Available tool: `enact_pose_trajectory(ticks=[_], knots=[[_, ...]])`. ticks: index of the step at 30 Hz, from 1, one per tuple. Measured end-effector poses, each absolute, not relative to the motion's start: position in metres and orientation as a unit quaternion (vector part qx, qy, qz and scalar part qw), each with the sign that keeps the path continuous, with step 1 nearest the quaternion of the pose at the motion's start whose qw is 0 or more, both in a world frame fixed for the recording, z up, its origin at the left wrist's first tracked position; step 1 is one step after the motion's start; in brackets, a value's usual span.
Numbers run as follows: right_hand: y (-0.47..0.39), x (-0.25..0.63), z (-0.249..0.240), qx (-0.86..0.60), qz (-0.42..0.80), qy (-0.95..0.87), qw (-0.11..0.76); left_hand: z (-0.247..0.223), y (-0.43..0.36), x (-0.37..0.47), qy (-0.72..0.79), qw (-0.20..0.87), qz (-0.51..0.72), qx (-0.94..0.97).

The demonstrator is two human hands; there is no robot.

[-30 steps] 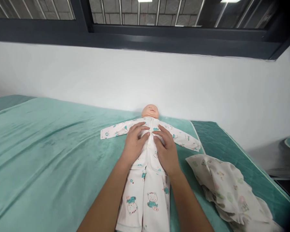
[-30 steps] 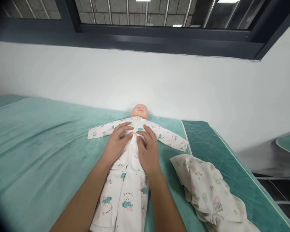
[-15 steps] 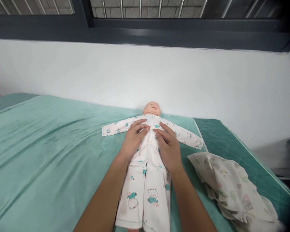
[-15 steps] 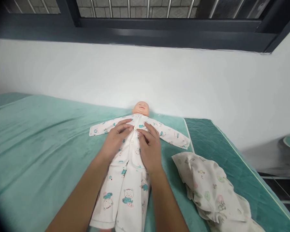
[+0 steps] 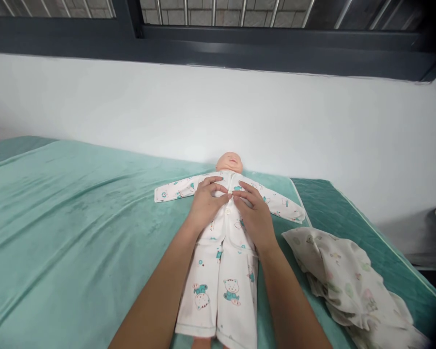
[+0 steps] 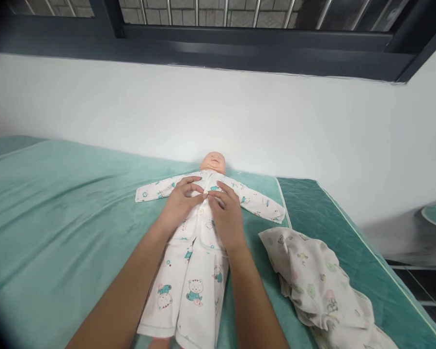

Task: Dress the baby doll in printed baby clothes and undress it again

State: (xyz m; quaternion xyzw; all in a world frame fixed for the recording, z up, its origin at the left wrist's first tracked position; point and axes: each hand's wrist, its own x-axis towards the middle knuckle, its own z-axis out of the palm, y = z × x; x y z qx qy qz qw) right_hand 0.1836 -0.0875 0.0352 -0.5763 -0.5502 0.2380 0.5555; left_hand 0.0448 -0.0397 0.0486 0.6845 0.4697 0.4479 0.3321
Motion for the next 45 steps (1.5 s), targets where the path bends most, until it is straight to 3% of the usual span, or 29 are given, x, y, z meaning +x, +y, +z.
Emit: enact_pose_trajectory(ticks=[6,16,29,45], knots=[[-0.078,0.185,0.039,-0.571,0.192,-0.589,0.539,0.049,-0.043,0.041,0.457,0.330,0.436,0.702],[-0.081,0.187,0.036,-0.565,0.224,-0.565,0.558,0.049,-0.047,0.040,0.443,0.309,0.420,0.729],[-0.080,0.180,0.032,-0.555,0.134,-0.609,0.551,0.046,-0.048,0.042,0.450,0.302,0.444,0.714],[-0.084,0.176,0.027,-0.544,0.024,-0.646,0.535,0.049,-0.052,0.036,0.427,0.383,0.452,0.683]])
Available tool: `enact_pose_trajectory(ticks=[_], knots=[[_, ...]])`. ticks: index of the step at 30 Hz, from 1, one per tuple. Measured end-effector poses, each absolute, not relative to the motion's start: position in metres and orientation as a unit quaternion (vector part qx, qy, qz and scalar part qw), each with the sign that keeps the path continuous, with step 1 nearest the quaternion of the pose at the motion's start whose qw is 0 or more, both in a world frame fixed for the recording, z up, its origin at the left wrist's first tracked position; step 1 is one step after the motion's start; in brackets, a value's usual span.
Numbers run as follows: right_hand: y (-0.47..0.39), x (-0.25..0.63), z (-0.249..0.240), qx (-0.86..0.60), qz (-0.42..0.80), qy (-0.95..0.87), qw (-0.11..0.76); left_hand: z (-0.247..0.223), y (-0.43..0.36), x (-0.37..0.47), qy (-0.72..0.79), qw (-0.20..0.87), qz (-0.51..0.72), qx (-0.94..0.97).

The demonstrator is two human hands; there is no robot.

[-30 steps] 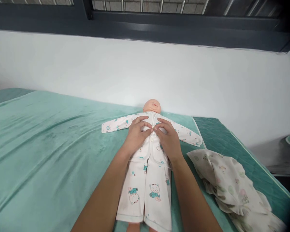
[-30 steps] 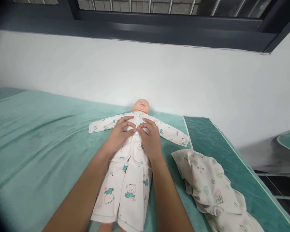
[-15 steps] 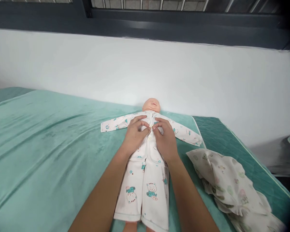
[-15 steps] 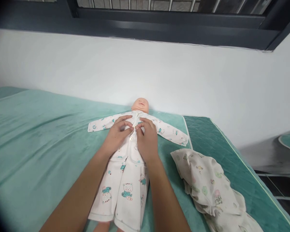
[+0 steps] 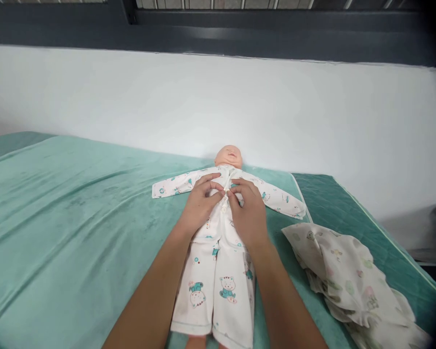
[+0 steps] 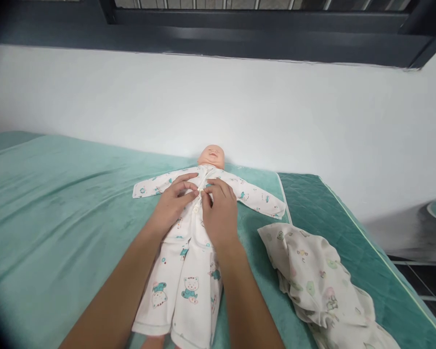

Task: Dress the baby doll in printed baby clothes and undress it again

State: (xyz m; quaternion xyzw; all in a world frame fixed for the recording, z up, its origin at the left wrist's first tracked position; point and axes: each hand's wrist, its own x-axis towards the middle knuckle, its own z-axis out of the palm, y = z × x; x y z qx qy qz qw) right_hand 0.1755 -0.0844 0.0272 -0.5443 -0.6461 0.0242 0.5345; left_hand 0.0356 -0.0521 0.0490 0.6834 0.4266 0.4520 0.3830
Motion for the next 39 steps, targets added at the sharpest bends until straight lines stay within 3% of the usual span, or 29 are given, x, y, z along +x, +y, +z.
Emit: enact_pose_trajectory(ticks=[24,33,39], knots=[[-0.099,0.170,0.023,-0.559,-0.057,-0.702,0.437,0.047,-0.054,0.036,0.412,0.369,0.462,0.693],[-0.099,0.175,0.028,-0.553,0.149,-0.565,0.594,0.053,-0.061,0.031,0.396,0.373,0.458,0.703],[-0.102,0.192,0.033,-0.520,0.223,-0.630,0.532,0.061,-0.063,0.010,0.365,0.396,0.363,0.760]])
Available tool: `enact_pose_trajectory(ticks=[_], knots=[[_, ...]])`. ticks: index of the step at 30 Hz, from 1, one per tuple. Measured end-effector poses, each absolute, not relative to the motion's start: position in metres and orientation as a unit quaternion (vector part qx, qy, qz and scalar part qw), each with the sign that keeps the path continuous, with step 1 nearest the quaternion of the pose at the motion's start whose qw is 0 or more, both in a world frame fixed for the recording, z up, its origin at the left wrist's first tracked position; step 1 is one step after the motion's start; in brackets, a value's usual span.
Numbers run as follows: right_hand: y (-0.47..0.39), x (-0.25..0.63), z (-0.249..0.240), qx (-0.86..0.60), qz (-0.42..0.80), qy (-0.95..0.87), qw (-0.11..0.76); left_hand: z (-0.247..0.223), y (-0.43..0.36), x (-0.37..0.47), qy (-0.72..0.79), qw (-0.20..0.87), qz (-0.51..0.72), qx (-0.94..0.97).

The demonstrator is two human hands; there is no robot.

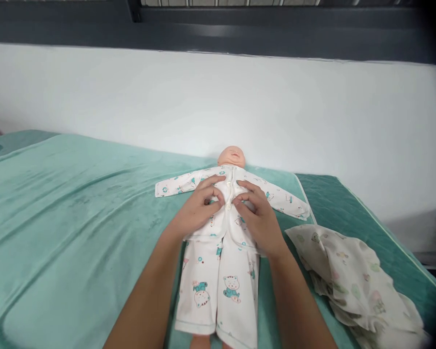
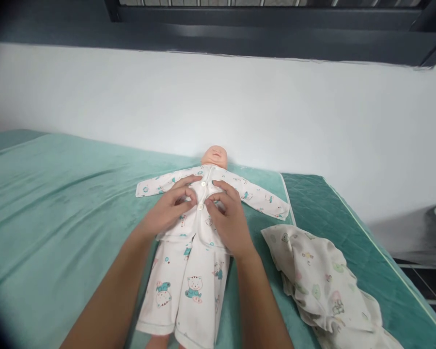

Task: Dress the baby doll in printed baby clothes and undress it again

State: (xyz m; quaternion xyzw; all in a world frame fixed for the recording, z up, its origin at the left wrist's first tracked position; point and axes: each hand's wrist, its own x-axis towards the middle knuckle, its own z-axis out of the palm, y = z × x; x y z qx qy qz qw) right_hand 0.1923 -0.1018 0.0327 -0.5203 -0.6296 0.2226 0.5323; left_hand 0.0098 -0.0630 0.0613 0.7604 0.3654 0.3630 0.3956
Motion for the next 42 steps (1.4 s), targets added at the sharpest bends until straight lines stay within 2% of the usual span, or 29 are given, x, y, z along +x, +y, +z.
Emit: enact_pose_trajectory(ticks=[4,13,32,42], knots=[[-0.1023,0.1976,0.0340,-0.512,0.219,-0.661,0.503,0.0617,-0.0615,0.0022,0.356,0.408,0.317,0.779],[-0.1044,0.1997,0.0381,-0.510,0.228,-0.691,0.460,0.0607,-0.0622,0.0065,0.349,0.401,0.317,0.786],[-0.1006,0.2021,0.0315,-0.482,0.216,-0.703,0.477,0.0572,-0.0579,0.0082,0.329,0.370,0.339,0.800],[-0.1029,0.1944,0.0325,-0.482,0.156,-0.713,0.484,0.0581,-0.0600,0.0086,0.334,0.425,0.347,0.766]])
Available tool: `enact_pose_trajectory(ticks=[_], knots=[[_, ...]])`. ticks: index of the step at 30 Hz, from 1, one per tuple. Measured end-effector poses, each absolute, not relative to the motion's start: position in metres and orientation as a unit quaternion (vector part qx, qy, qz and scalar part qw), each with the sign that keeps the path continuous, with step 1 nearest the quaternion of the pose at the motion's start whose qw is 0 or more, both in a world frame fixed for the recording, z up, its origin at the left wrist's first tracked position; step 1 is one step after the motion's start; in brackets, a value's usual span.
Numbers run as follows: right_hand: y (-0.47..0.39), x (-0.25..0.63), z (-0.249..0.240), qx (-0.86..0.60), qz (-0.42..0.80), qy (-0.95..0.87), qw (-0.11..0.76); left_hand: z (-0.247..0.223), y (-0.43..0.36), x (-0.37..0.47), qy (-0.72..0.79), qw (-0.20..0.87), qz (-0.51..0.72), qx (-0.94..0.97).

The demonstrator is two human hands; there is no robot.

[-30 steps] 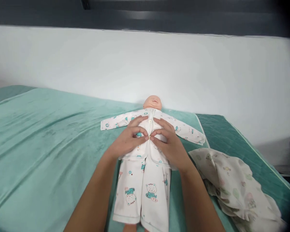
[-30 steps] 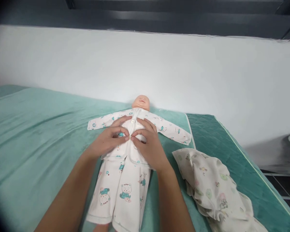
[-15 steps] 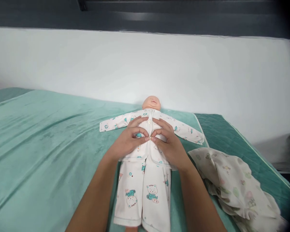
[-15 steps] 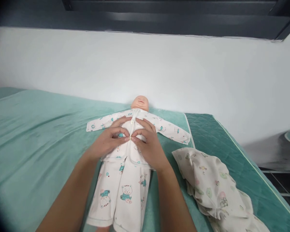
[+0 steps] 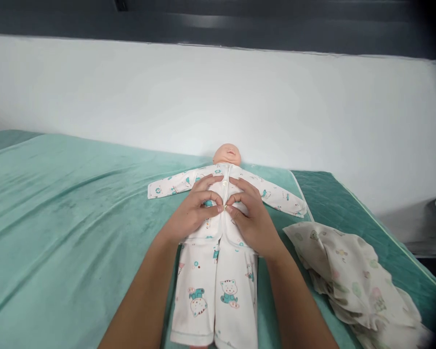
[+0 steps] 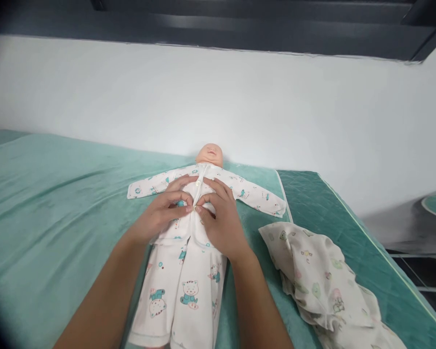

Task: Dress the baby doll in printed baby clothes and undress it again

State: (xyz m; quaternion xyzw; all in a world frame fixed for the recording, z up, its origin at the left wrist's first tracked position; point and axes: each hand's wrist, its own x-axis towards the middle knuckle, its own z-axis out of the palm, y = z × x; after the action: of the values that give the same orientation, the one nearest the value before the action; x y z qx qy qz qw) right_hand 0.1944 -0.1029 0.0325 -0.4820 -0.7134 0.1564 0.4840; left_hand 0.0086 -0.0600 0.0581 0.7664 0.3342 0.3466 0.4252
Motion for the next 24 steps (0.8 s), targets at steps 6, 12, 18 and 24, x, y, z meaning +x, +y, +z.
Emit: enact_pose_trajectory(ticks=[6,12,18,24], knots=[[-0.104,0.189,0.033,-0.503,0.148,-0.695,0.491,0.059,-0.058,0.007,0.338,0.434,0.341,0.762],[-0.101,0.190,0.033,-0.495,0.199,-0.663,0.525,0.059,-0.056,0.005,0.326,0.414,0.336,0.781],[-0.102,0.192,0.034,-0.495,0.238,-0.643,0.534,0.058,-0.061,0.009,0.330,0.391,0.353,0.783],[-0.103,0.200,0.034,-0.466,0.280,-0.657,0.522,0.051,-0.061,0.015,0.350,0.338,0.370,0.792]])
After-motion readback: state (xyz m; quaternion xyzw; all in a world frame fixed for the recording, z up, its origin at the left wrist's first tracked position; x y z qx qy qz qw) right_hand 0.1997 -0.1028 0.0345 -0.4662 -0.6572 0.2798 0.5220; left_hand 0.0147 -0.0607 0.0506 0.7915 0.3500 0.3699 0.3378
